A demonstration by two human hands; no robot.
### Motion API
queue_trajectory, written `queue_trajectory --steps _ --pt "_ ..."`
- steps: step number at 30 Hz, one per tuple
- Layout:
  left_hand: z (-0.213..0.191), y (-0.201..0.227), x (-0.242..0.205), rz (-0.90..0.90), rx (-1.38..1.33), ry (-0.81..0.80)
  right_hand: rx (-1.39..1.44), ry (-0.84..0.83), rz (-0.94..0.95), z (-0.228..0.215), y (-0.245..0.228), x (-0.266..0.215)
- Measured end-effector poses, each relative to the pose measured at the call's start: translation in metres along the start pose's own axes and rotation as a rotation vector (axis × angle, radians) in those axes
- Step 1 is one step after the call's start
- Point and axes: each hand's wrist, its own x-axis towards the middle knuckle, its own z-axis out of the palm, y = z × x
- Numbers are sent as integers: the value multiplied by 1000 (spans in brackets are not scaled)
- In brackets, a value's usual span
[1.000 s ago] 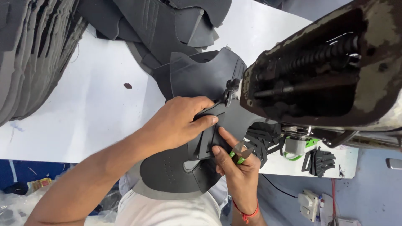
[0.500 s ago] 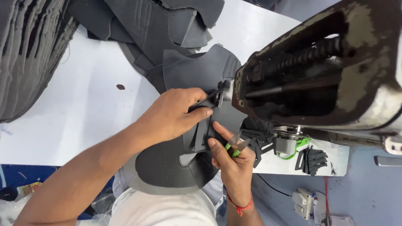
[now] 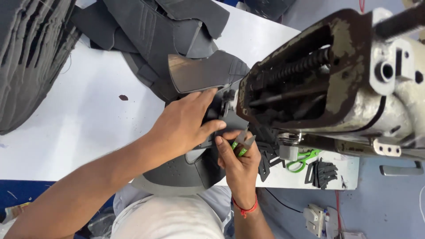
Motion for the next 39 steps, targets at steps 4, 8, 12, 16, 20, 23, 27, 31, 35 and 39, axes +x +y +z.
queue_trajectory --steps 4,8,12,16,20,23,27,31,35,39 --pt "2 -8 1 -46 -49 -40 -2 -12 1 -1 5 -3" --pt "2 -12 5 37 -69 6 26 -7 -15 1 5 -1" --pt "-6 -8 14 -1 -77 -21 86 -26 -57 3 3 6" --pt "-14 -10 21 53 -85 -26 26 3 -53 6 -3 13" --pt "-24 -9 30 30 -82 -107 59 30 -73 8 0 21" --pt "-30 -14 40 60 -98 -109 40 42 -82 11 -1 25" --pt "-40 -19 54 23 -157 -187 -58 88 -70 11 -1 29" --pt "-40 -22 49 -173 -218 -282 -190 102 -70 -9 -12 25" --pt "-15 -16 8 -180 -332 -64 -294 359 -530 -55 -26 4" --pt "9 -6 -16 -186 -677 232 -183 344 -669 -99 -16 -44"
